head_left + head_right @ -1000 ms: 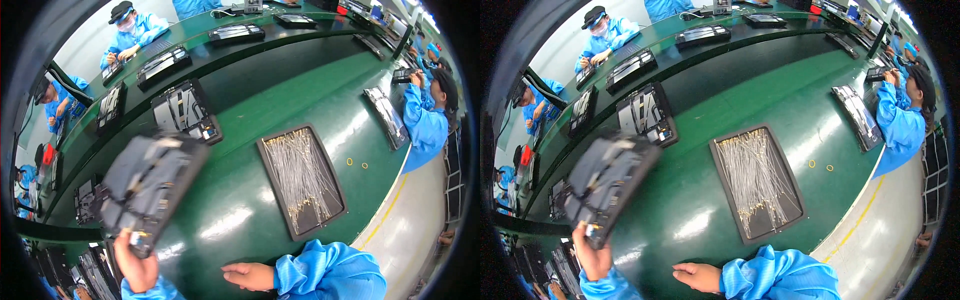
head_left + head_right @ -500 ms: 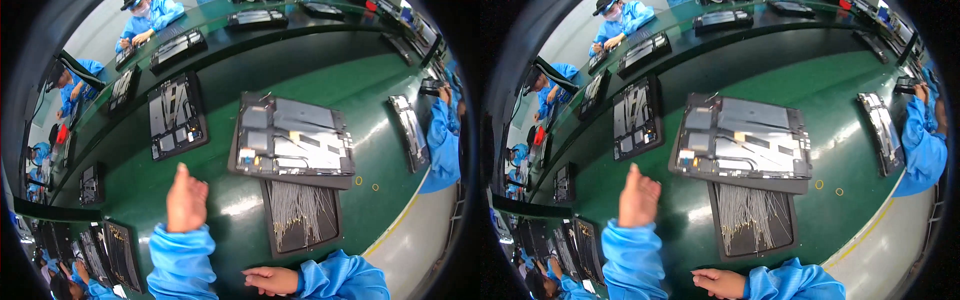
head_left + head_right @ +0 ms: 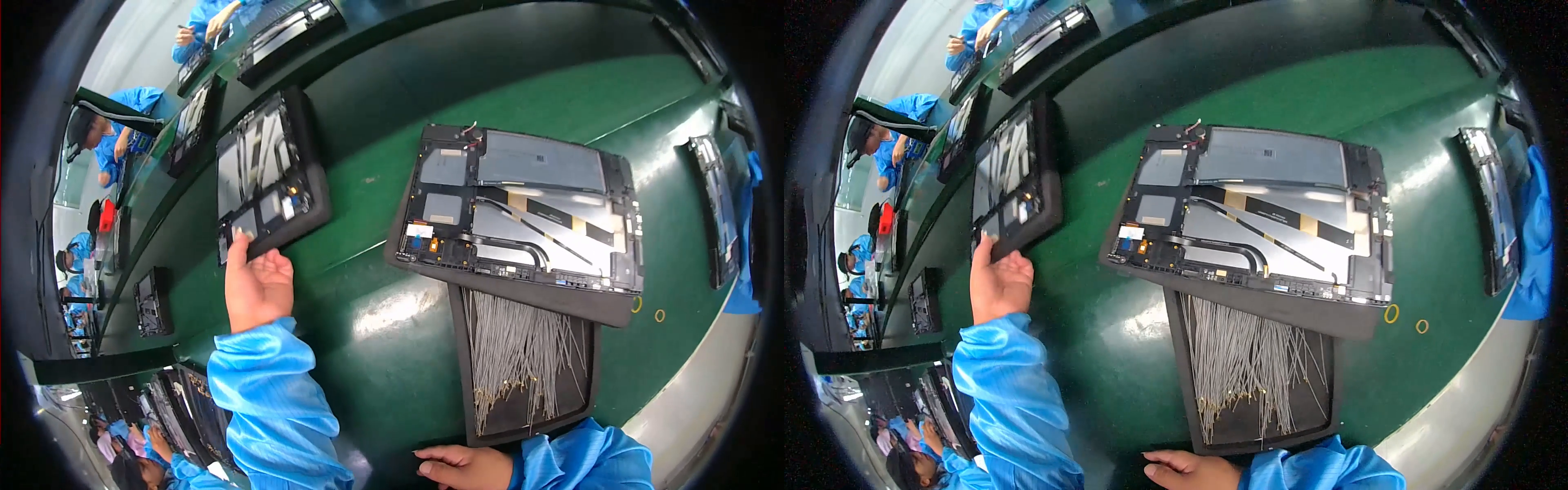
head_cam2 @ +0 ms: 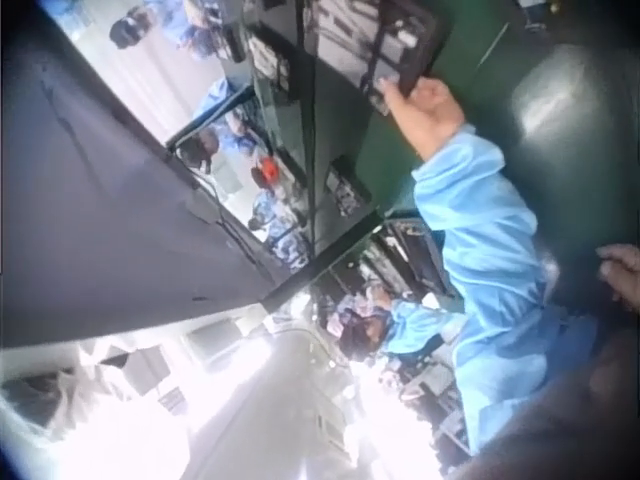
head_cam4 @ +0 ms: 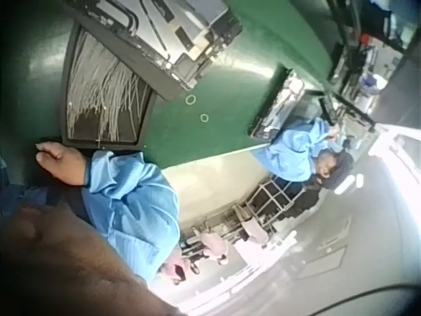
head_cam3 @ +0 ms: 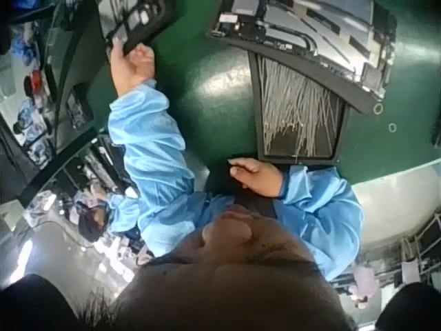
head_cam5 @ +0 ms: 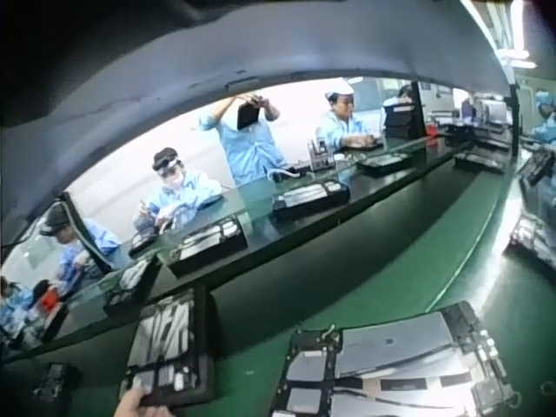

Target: The person assembles internal components and wiring into electronic device frames by hand, taking parts from a part tray and connecting them into the frames.

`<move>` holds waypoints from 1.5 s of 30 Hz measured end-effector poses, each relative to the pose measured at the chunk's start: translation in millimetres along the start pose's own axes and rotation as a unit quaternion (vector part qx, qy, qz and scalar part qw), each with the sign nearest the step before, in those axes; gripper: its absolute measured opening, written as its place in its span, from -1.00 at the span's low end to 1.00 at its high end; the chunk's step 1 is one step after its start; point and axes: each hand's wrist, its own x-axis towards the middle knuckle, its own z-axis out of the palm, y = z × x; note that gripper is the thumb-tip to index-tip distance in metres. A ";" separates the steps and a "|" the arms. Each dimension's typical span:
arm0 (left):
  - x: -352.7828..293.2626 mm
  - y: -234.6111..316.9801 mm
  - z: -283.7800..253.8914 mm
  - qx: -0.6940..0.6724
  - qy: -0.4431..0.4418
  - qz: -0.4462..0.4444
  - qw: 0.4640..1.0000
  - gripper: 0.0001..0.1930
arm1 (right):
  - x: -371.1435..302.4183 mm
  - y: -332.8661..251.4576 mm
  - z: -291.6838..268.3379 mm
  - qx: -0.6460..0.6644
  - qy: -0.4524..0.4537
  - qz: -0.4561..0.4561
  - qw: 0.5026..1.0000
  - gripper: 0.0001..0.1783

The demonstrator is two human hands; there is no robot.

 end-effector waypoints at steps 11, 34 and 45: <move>-148.7 97.0 -156.9 0.148 -0.112 0.096 0.978 -0.59 | 1.3 36.0 19.3 -0.164 -0.150 -0.086 0.971 -0.52; -131.1 121.1 -312.8 0.589 0.210 0.307 0.717 -0.69 | 27.5 28.5 106.9 -0.166 -0.174 0.049 0.969 -0.47; -213.6 89.7 -243.4 0.677 -0.127 0.555 0.466 -0.78 | 38.9 -16.9 144.2 -0.139 -0.020 -0.083 0.987 -0.51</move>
